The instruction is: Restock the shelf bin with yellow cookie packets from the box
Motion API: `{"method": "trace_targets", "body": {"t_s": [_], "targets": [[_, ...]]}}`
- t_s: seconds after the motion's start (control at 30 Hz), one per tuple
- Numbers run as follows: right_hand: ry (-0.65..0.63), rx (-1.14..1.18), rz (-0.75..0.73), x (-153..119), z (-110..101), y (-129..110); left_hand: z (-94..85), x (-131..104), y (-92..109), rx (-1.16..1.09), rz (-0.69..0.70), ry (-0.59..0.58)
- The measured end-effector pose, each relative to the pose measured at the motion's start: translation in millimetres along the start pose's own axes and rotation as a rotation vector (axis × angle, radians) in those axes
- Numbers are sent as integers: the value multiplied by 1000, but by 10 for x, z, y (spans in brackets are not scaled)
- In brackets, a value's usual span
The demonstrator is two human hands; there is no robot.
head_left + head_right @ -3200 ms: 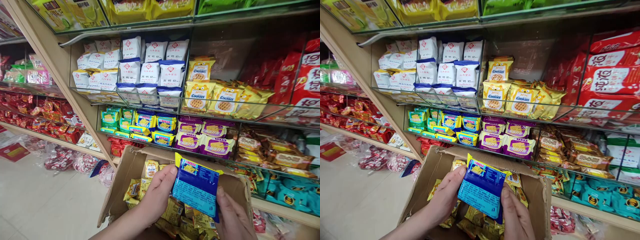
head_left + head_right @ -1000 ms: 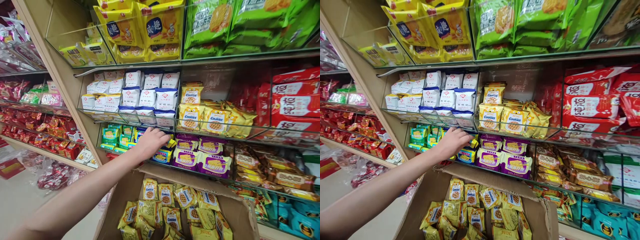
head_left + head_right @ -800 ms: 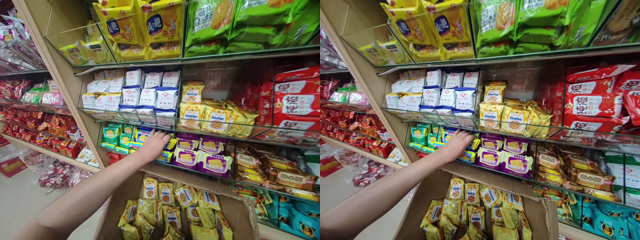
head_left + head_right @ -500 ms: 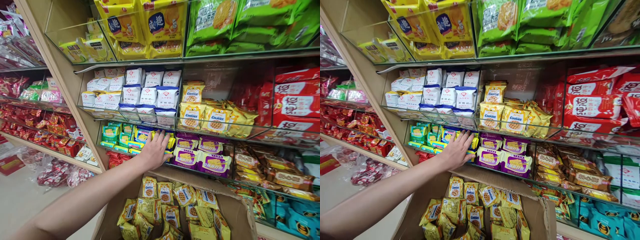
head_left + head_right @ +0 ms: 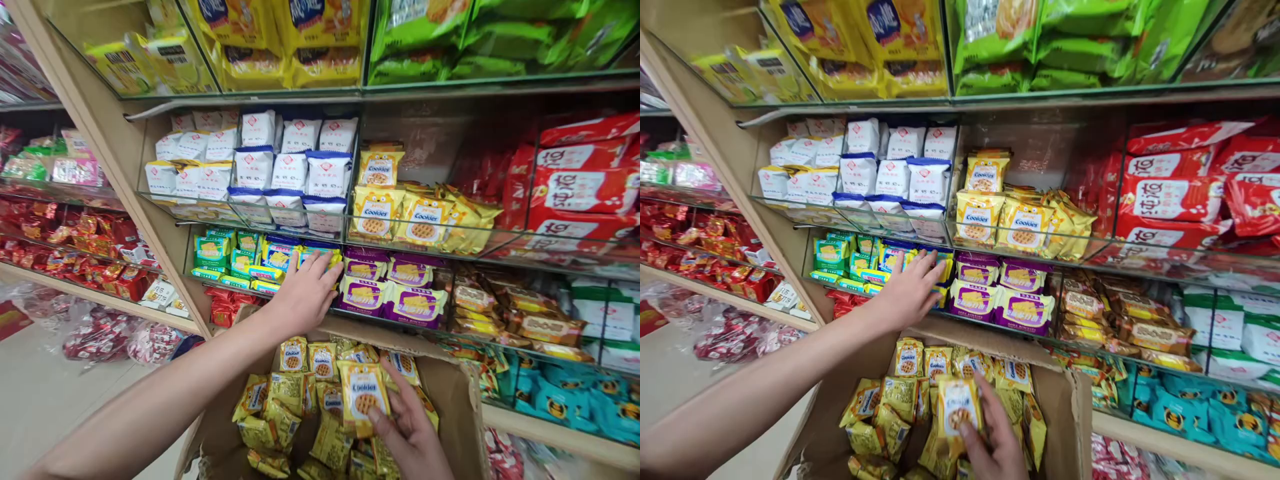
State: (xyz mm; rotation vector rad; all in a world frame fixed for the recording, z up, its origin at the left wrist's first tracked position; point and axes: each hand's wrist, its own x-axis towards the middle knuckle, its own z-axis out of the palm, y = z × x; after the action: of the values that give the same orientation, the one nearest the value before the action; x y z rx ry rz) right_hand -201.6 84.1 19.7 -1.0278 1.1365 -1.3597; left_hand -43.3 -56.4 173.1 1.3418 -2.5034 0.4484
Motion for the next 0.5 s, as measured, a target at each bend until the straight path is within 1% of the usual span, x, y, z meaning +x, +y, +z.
{"method": "trace_targets", "body": {"t_s": [0.03, 0.07, 0.1, 0.13, 0.2, 0.23, 0.27, 0.3, 0.37, 0.4, 0.43, 0.5], "targets": [[34, 78, 1, 29, 1, -103, -15, -95, 49, -117, 38, 18], [51, 133, 5, 54, 7, -210, -13, -204, 113, -288, 63, 27], [58, 176, 12, 73, 17, -311, 7, -320, 189, -511, 58, 24], [61, 210, 22, 87, 29, -401, 45, -433, 273, -755, -5, -3], [60, 255, 42, 106, 51, -526, 158, -615, 446, -1230, -211, -164], [53, 260, 54, 113, 59, -559, 220, -670, 521, -1420, -311, -212], [36, 251, 64, 121, 65, -573, 277, -699, 581, -1588, -401, -237], [19, 229, 65, 129, 71, -571, 323, -706, 625, -1722, -479, -226], [16, 177, 34, 149, 92, -524, 374, -681, 662, -1896, -586, -162], [31, 163, 5, 159, 107, -486, 380, -665, 664, -1931, -609, -133], [57, 162, -31, 171, 124, -443, 376, -653, 661, -1937, -611, -113], [122, 156, -94, 206, 147, -364, 354, -653, 648, -1913, -563, -101]]}}
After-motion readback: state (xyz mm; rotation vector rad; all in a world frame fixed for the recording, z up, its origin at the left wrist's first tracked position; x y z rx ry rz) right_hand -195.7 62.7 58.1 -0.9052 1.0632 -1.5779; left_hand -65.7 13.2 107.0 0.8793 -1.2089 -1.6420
